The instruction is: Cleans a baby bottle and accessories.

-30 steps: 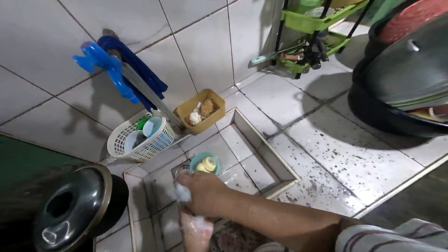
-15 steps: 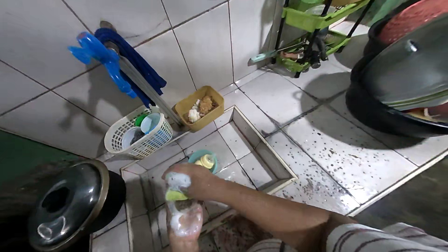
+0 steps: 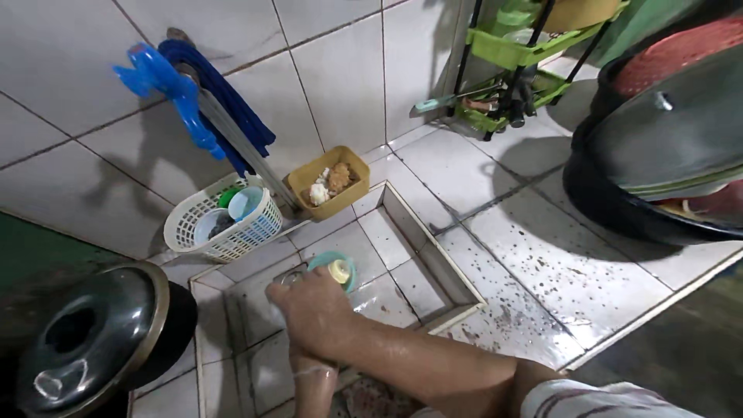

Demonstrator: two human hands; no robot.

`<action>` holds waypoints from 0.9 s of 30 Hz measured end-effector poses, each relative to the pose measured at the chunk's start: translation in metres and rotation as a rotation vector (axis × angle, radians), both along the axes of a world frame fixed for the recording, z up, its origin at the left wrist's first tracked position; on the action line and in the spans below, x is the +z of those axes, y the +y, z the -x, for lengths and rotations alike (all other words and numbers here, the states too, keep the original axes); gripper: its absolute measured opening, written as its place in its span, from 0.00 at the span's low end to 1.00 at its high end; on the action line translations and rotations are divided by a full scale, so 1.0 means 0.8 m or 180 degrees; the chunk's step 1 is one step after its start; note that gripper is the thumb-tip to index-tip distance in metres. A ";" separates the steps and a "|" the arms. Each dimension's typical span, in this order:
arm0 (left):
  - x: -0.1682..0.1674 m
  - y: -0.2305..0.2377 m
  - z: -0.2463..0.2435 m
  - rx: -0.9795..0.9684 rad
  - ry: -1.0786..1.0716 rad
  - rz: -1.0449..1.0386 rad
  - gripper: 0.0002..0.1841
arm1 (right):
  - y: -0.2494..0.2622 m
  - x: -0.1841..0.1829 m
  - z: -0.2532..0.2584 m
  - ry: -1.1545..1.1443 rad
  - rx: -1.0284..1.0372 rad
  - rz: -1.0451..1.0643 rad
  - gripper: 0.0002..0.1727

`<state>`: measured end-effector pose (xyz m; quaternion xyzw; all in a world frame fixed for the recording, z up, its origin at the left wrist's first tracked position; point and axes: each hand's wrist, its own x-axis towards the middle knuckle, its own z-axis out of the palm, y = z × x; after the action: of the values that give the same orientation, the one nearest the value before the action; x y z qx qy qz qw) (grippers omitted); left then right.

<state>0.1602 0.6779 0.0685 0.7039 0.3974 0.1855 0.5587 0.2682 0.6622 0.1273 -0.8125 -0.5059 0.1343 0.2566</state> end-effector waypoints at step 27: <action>-0.121 0.070 -0.006 -0.1746 0.0791 0.0596 0.48 | -0.035 -0.151 -0.120 0.1536 -0.1158 -0.0314 0.37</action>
<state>0.1650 0.7336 -0.0280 0.7476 0.2733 -0.0970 0.5975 0.3646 0.6343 0.0067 -0.8209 -0.2825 0.2506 0.4283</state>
